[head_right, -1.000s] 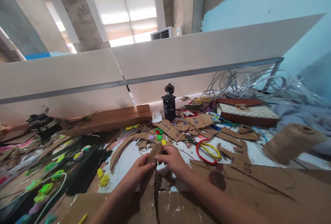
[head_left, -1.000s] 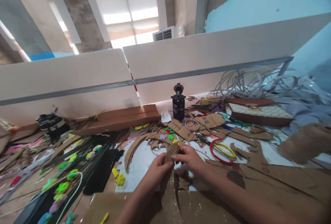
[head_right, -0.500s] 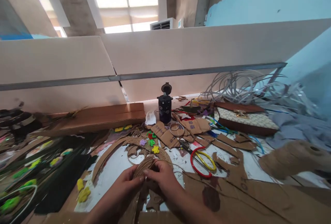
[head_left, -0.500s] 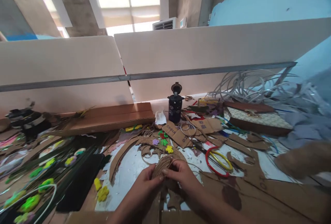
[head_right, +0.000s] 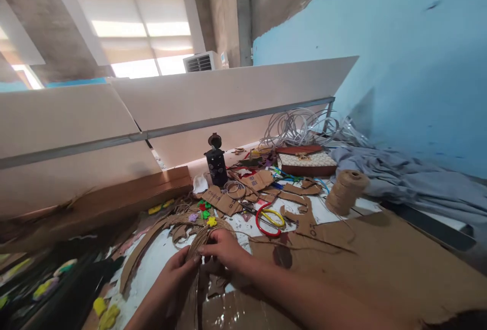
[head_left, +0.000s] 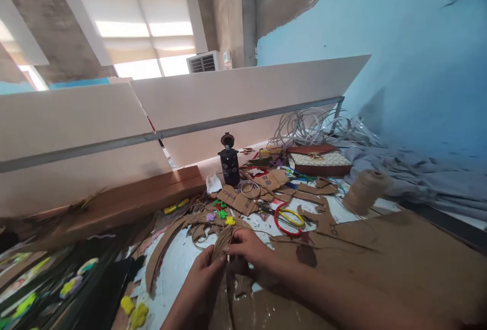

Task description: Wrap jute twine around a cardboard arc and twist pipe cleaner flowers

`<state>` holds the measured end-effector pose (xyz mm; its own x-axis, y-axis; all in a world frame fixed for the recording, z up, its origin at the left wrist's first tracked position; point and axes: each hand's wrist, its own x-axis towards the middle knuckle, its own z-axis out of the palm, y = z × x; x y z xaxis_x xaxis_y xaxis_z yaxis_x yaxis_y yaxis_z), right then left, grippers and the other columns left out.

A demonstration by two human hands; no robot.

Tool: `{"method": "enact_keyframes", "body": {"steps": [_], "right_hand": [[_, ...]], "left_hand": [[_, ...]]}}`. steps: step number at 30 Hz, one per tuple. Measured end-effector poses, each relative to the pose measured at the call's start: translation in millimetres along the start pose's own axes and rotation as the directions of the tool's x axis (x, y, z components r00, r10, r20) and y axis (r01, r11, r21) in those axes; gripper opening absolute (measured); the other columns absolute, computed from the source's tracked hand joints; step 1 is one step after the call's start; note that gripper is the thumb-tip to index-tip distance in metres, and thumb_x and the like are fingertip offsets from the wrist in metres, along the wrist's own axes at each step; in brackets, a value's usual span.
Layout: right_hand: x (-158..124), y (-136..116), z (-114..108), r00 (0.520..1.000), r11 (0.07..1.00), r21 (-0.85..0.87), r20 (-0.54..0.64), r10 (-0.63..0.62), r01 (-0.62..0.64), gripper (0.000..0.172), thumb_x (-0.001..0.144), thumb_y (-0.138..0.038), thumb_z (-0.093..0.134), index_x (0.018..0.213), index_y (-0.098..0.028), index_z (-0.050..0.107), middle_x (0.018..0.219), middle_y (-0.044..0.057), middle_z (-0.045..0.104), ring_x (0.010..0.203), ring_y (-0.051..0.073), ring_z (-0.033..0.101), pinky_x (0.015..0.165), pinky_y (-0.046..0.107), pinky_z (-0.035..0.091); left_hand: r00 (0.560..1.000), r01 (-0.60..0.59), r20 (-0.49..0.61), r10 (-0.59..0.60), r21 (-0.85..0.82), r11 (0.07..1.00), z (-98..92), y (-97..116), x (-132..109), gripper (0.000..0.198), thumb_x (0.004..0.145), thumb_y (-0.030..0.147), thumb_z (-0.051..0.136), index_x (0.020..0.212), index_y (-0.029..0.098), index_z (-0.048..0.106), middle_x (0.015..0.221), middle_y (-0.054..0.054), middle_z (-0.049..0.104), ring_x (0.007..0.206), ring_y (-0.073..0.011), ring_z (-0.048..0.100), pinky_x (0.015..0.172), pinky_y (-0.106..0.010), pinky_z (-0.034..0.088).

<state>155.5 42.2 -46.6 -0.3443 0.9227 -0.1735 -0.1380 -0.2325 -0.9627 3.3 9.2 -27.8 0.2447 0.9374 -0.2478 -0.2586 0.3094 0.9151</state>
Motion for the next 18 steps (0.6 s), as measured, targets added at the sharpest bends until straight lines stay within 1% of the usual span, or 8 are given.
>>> {"method": "enact_keyframes", "body": {"steps": [3, 6, 9, 12, 14, 15, 16, 18], "right_hand": [[5.6, -0.4, -4.0, 1.000, 0.996, -0.088, -0.004, -0.021, 0.020, 0.025, 0.064, -0.036, 0.073, 0.081, -0.017, 0.069, 0.068, -0.001, 0.064, 0.059, 0.013, 0.054, 0.054, 0.023, 0.038], [2.1, -2.5, -10.3, 1.000, 0.973, -0.230, 0.011, -0.001, 0.003, 0.023, 0.067, -0.037, 0.073, 0.074, -0.016, 0.068, 0.062, 0.000, 0.064, 0.053, 0.013, 0.054, 0.052, 0.023, 0.039], [-15.7, -7.5, -21.9, 1.000, 0.919, -0.395, -0.010, -0.011, 0.006, 0.022, 0.068, -0.036, 0.075, 0.069, -0.016, 0.068, 0.062, 0.002, 0.067, 0.055, 0.015, 0.058, 0.054, 0.023, 0.041], [-41.7, -17.2, -42.1, 0.984, 0.829, -0.558, -0.130, -0.122, 0.030, 0.017, 0.075, -0.033, 0.069, 0.077, -0.017, 0.069, 0.070, 0.003, 0.069, 0.064, 0.016, 0.061, 0.060, 0.024, 0.044], [-57.4, -26.6, -60.4, 0.937, 0.744, -0.668, -0.256, -0.239, 0.007, 0.017, 0.083, -0.030, 0.058, 0.086, -0.017, 0.068, 0.081, 0.005, 0.071, 0.075, 0.018, 0.063, 0.068, 0.026, 0.045], [-63.5, -31.6, -70.2, 0.907, 0.691, -0.723, -0.306, -0.289, -0.024, 0.017, 0.084, -0.027, 0.055, 0.088, -0.017, 0.068, 0.086, 0.006, 0.071, 0.081, 0.020, 0.064, 0.071, 0.027, 0.045], [-68.3, -36.5, -79.7, 0.878, 0.631, -0.773, -0.344, -0.334, -0.063, 0.017, 0.084, -0.025, 0.055, 0.089, -0.017, 0.069, 0.091, 0.007, 0.072, 0.087, 0.021, 0.063, 0.075, 0.028, 0.044], [-73.3, -44.4, -95.7, 0.815, 0.510, -0.841, -0.419, -0.400, -0.182, 0.021, 0.084, -0.021, 0.053, 0.095, -0.018, 0.071, 0.099, 0.008, 0.072, 0.093, 0.024, 0.063, 0.077, 0.030, 0.042]], "left_hand": [[0.999, -0.032, 0.009, 0.032, -0.001, 0.999, 0.7, 5.3, 0.4, 0.041, 0.056, 0.037, 0.088, 0.087, 0.014, 0.072, 0.072, -0.006, 0.074, 0.062, -0.0223, 0.068, 0.060, -0.028, 0.049], [0.999, -0.037, 0.038, 0.037, 0.007, 0.999, 1.8, 11.6, -2.6, 0.034, 0.059, 0.034, 0.083, 0.085, 0.015, 0.071, 0.065, -0.003, 0.072, 0.059, -0.0213, 0.067, 0.055, -0.026, 0.046], [0.998, -0.019, 0.053, 0.017, 0.035, 0.999, -1.9, 18.1, -5.7, 0.028, 0.065, 0.032, 0.077, 0.087, 0.017, 0.070, 0.062, -0.002, 0.070, 0.053, -0.0199, 0.064, 0.052, -0.026, 0.045], [0.999, -0.018, 0.052, 0.015, 0.063, 0.998, -12.2, 22.0, -3.3, 0.020, 0.066, 0.028, 0.074, 0.082, 0.018, 0.069, 0.060, -0.001, 0.069, 0.050, -0.0176, 0.061, 0.051, -0.026, 0.045], [0.998, -0.024, 0.058, 0.019, 0.087, 0.996, -20.8, 22.2, 1.7, 0.017, 0.066, 0.027, 0.074, 0.079, 0.017, 0.068, 0.060, -0.001, 0.069, 0.050, -0.0170, 0.060, 0.051, -0.025, 0.044], [0.998, -0.030, 0.064, 0.024, 0.097, 0.995, -24.9, 21.8, 4.6, 0.017, 0.066, 0.027, 0.074, 0.079, 0.017, 0.068, 0.061, -0.001, 0.069, 0.051, -0.0171, 0.061, 0.051, -0.025, 0.044], [0.997, -0.039, 0.065, 0.032, 0.102, 0.994, -28.4, 21.2, 7.3, 0.017, 0.066, 0.027, 0.075, 0.078, 0.017, 0.067, 0.062, -0.001, 0.069, 0.052, -0.0169, 0.061, 0.051, -0.024, 0.044], [0.997, -0.041, 0.070, 0.034, 0.110, 0.993, -33.5, 20.6, 11.4, 0.016, 0.068, 0.028, 0.075, 0.078, 0.018, 0.067, 0.061, -0.001, 0.069, 0.051, -0.0162, 0.060, 0.050, -0.024, 0.042]]}}
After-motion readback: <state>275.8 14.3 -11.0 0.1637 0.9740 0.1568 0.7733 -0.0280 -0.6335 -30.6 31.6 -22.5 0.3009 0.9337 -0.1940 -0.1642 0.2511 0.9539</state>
